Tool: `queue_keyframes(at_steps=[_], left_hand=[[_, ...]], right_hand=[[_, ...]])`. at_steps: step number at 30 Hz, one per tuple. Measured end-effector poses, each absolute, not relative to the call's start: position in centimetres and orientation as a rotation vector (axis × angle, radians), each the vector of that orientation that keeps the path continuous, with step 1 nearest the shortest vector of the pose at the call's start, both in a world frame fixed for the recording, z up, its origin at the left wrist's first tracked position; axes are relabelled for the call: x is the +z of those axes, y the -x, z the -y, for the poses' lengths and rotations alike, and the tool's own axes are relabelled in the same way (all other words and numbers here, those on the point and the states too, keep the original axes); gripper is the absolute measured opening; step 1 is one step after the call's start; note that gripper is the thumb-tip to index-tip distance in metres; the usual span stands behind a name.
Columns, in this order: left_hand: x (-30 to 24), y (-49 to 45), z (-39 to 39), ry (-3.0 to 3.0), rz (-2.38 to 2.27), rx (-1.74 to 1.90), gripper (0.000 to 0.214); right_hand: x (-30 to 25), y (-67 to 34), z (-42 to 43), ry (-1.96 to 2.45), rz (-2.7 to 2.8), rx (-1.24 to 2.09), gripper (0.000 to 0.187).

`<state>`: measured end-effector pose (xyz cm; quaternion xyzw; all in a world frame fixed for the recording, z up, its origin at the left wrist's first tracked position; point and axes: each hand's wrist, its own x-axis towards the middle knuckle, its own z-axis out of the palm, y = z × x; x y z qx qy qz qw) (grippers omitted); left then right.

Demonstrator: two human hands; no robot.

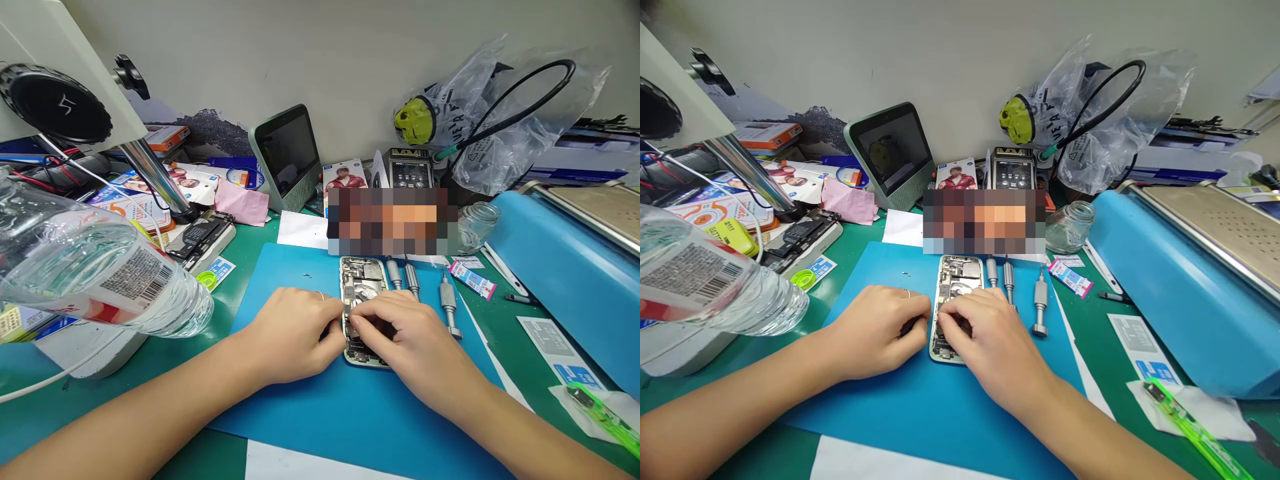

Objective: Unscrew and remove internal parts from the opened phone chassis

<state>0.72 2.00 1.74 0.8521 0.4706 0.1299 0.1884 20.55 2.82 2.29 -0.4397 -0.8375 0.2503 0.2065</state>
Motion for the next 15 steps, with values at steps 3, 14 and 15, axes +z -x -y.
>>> queue_keyframes(at_steps=[3,14,15], left_hand=[[1.73,-0.73,-2.02,-2.398,-1.321,0.358,0.018],[1.78,-0.67,-2.09,-2.407,-1.321,0.333,0.017],[1.77,-0.65,-2.10,-2.409,-1.322,0.331,0.017]], right_hand=[[2.36,-20.49,-2.80,1.225,2.338,0.691,0.021],[2.23,-20.59,-2.71,1.191,2.309,0.649,0.019],[2.21,-20.58,-2.73,1.186,2.312,0.641,0.018]])
